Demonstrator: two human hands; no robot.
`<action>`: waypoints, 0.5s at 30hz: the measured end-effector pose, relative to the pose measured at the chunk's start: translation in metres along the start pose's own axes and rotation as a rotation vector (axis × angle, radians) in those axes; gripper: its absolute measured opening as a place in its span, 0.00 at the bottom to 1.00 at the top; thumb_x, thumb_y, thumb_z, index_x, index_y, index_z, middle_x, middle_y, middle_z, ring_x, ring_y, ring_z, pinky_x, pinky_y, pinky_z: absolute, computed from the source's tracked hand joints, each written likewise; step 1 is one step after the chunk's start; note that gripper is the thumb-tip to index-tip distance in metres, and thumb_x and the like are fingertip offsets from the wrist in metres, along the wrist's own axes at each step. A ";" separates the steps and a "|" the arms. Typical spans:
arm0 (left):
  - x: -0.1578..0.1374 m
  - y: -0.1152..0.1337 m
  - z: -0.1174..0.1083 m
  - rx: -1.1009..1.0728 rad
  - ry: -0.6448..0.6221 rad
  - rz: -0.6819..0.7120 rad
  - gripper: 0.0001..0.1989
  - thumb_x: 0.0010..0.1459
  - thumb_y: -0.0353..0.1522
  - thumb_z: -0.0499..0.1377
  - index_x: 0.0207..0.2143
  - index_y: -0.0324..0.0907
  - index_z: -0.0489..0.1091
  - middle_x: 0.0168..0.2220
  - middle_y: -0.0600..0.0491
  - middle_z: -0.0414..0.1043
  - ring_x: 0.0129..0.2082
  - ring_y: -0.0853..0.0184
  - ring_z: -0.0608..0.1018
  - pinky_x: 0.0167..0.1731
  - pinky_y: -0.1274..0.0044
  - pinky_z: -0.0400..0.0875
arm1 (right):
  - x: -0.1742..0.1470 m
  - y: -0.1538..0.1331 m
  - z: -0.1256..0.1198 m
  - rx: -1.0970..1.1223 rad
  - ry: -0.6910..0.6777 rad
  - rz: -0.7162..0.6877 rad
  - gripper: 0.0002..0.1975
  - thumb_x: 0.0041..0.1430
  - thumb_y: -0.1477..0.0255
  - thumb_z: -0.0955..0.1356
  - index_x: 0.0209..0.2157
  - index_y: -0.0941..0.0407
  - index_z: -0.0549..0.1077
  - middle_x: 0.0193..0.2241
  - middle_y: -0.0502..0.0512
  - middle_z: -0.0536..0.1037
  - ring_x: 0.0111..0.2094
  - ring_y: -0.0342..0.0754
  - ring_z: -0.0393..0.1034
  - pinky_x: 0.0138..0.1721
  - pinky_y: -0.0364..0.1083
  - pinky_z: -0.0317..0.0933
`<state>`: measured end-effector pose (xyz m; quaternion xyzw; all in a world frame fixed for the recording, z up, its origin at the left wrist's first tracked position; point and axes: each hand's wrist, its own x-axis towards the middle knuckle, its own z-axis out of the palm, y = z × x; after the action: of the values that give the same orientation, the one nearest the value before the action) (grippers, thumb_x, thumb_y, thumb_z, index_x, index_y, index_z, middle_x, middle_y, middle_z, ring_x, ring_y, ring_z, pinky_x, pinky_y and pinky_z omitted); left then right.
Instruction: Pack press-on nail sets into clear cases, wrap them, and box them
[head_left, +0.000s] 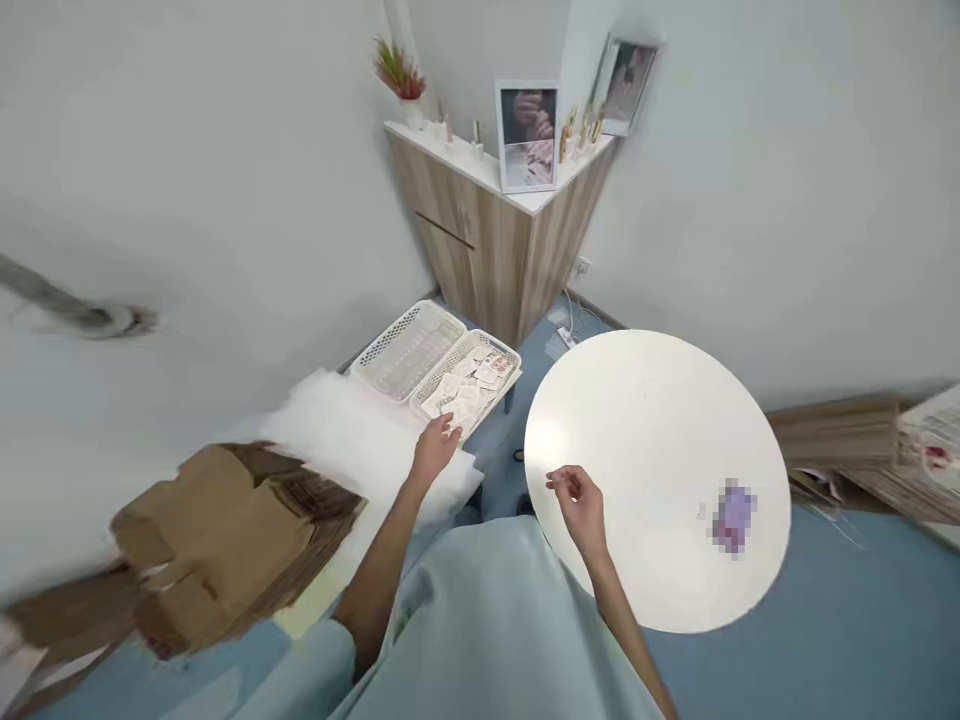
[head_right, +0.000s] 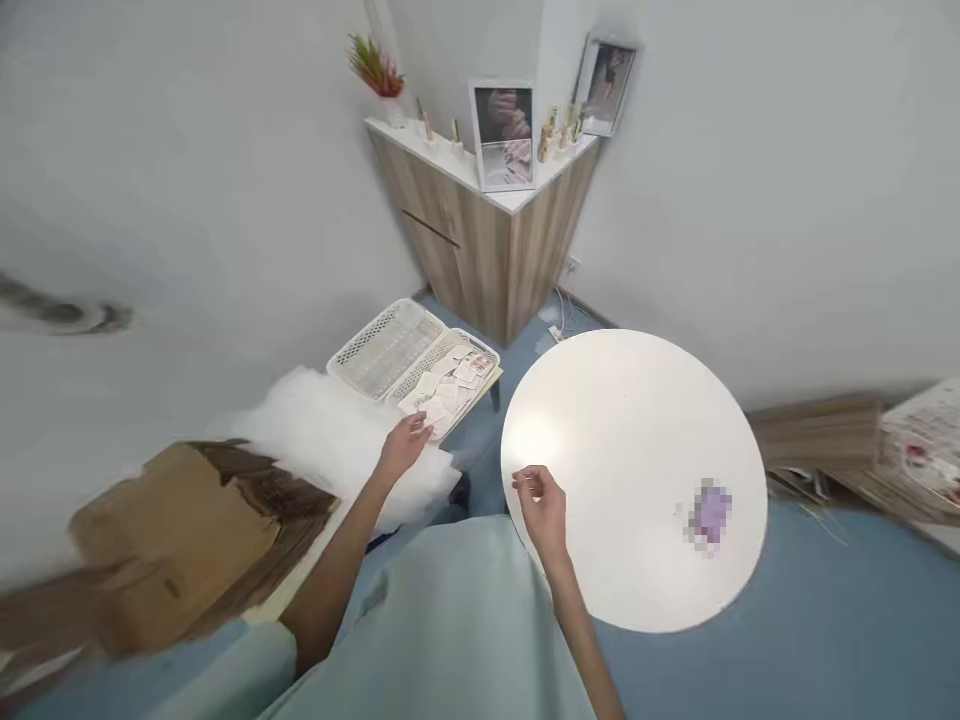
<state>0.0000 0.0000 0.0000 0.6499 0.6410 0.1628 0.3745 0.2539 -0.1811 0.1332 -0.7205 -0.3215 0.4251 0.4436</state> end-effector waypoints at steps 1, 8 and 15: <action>0.016 0.002 -0.003 0.032 0.000 0.004 0.22 0.67 0.34 0.57 0.61 0.35 0.70 0.60 0.38 0.75 0.56 0.56 0.80 0.56 0.69 0.75 | -0.001 -0.003 0.006 -0.006 0.021 -0.005 0.16 0.66 0.53 0.69 0.38 0.53 0.75 0.39 0.58 0.85 0.41 0.56 0.83 0.46 0.52 0.73; 0.091 0.003 -0.013 0.384 -0.142 0.109 0.26 0.62 0.33 0.64 0.61 0.35 0.69 0.59 0.35 0.73 0.58 0.49 0.77 0.58 0.65 0.71 | -0.017 -0.020 0.051 -0.027 0.175 0.015 0.16 0.66 0.54 0.70 0.37 0.52 0.76 0.38 0.58 0.85 0.40 0.56 0.82 0.45 0.53 0.74; 0.101 -0.007 -0.002 0.631 -0.253 0.240 0.29 0.58 0.41 0.70 0.57 0.34 0.71 0.56 0.33 0.72 0.55 0.45 0.76 0.53 0.63 0.72 | -0.032 -0.019 0.078 -0.032 0.270 0.068 0.15 0.65 0.55 0.71 0.37 0.52 0.76 0.38 0.57 0.84 0.41 0.56 0.82 0.45 0.52 0.74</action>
<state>0.0063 0.0967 -0.0301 0.8191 0.5273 -0.0821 0.2103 0.1686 -0.1724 0.1422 -0.7886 -0.2410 0.3339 0.4567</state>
